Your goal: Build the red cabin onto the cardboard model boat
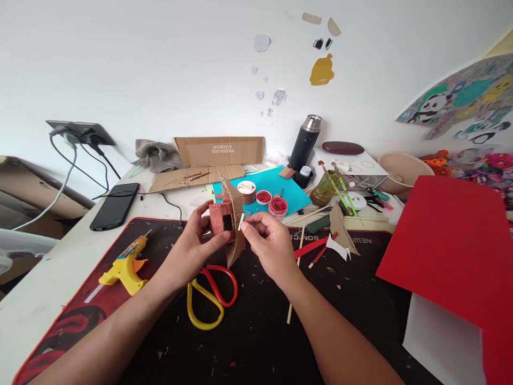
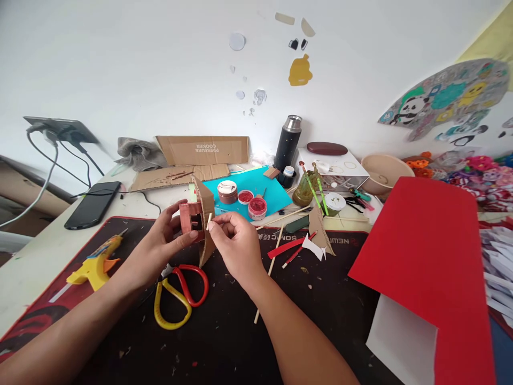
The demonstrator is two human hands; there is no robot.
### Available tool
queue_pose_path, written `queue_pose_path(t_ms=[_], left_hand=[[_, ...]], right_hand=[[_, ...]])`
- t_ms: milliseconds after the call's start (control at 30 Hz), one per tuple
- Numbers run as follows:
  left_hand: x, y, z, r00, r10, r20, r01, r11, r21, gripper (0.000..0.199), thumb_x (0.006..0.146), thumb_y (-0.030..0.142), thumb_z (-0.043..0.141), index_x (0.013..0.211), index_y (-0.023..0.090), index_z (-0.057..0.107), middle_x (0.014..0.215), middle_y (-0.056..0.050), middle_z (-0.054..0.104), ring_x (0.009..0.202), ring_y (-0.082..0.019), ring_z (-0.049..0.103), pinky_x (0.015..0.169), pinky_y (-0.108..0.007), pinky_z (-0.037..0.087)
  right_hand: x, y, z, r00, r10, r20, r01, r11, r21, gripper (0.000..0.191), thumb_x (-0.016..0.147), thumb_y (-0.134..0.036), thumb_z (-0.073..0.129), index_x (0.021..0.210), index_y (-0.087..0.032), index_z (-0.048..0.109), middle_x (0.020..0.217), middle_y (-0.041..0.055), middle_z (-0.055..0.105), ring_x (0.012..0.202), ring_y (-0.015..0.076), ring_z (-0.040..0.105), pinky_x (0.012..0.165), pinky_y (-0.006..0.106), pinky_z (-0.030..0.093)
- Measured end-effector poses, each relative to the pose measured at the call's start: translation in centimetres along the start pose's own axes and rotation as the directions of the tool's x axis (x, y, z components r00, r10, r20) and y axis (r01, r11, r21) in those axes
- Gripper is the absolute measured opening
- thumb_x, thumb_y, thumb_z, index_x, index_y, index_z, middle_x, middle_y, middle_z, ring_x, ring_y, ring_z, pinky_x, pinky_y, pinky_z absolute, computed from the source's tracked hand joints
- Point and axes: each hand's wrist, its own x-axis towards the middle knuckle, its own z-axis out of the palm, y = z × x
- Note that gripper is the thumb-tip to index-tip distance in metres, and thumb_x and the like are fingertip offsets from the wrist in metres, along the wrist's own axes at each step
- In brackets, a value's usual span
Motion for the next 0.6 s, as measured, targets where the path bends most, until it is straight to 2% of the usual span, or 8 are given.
queue_pose_path(t_ms=[100,300,433,500,600], left_hand=[[0.0,-0.1,-0.1,1.000,-0.012,-0.002,0.012,1.000,0.008,0.099,0.087,0.056,0.085,0.166,0.025,0.035,0.147,-0.019,0.073,0.134,-0.040,0.072,0.112,-0.063,0.058],[-0.1,0.1,-1.3,0.992,-0.040,0.117,0.024,0.990,0.137,0.094,0.084,0.056,0.086,0.164,0.025,0.046,0.143,-0.017,0.076,0.122,-0.041,0.078,0.103,-0.060,0.064],[0.1,0.5,-2.6,0.995,0.023,0.101,-0.050,0.962,0.268,0.087,0.084,0.055,0.086,0.160,0.026,0.055,0.149,-0.015,0.074,0.134,-0.043,0.071,0.114,-0.062,0.056],[0.4,0.8,-3.0,0.995,0.031,0.090,-0.053,0.965,0.255,0.085,0.083,0.055,0.086,0.158,0.026,0.057,0.149,-0.015,0.073,0.135,-0.043,0.071,0.114,-0.060,0.056],[0.7,1.0,-3.2,0.992,0.003,0.123,-0.022,0.987,0.159,0.084,0.087,0.056,0.083,0.159,0.024,0.053,0.141,-0.016,0.078,0.127,-0.041,0.075,0.105,-0.058,0.062]], right_hand=[[0.0,0.2,0.1,1.000,0.005,0.015,-0.005,1.000,0.019,0.030,0.088,-0.050,0.080,0.087,-0.023,0.068,0.058,-0.0079,0.047,0.050,0.0111,0.039,0.046,0.024,0.032],[0.0,0.3,0.1,0.999,0.036,0.036,-0.039,0.995,0.087,0.039,0.085,-0.058,0.082,0.086,-0.023,0.064,0.055,-0.0105,0.043,0.044,0.0089,0.032,0.042,0.023,0.025],[-0.1,0.0,0.1,0.998,0.055,0.027,-0.058,0.990,0.131,0.039,0.084,-0.056,0.083,0.085,-0.023,0.063,0.054,-0.0113,0.042,0.043,0.0076,0.030,0.041,0.022,0.024],[-0.3,-0.1,0.2,0.997,0.069,0.023,-0.071,0.990,0.125,0.038,0.084,-0.055,0.083,0.085,-0.022,0.064,0.054,-0.0109,0.043,0.044,0.0078,0.031,0.041,0.022,0.023],[-0.6,-0.3,0.5,0.993,0.109,0.047,-0.113,0.988,0.106,0.038,0.084,-0.055,0.083,0.084,-0.022,0.063,0.053,-0.0108,0.043,0.043,0.0077,0.031,0.041,0.022,0.023]])
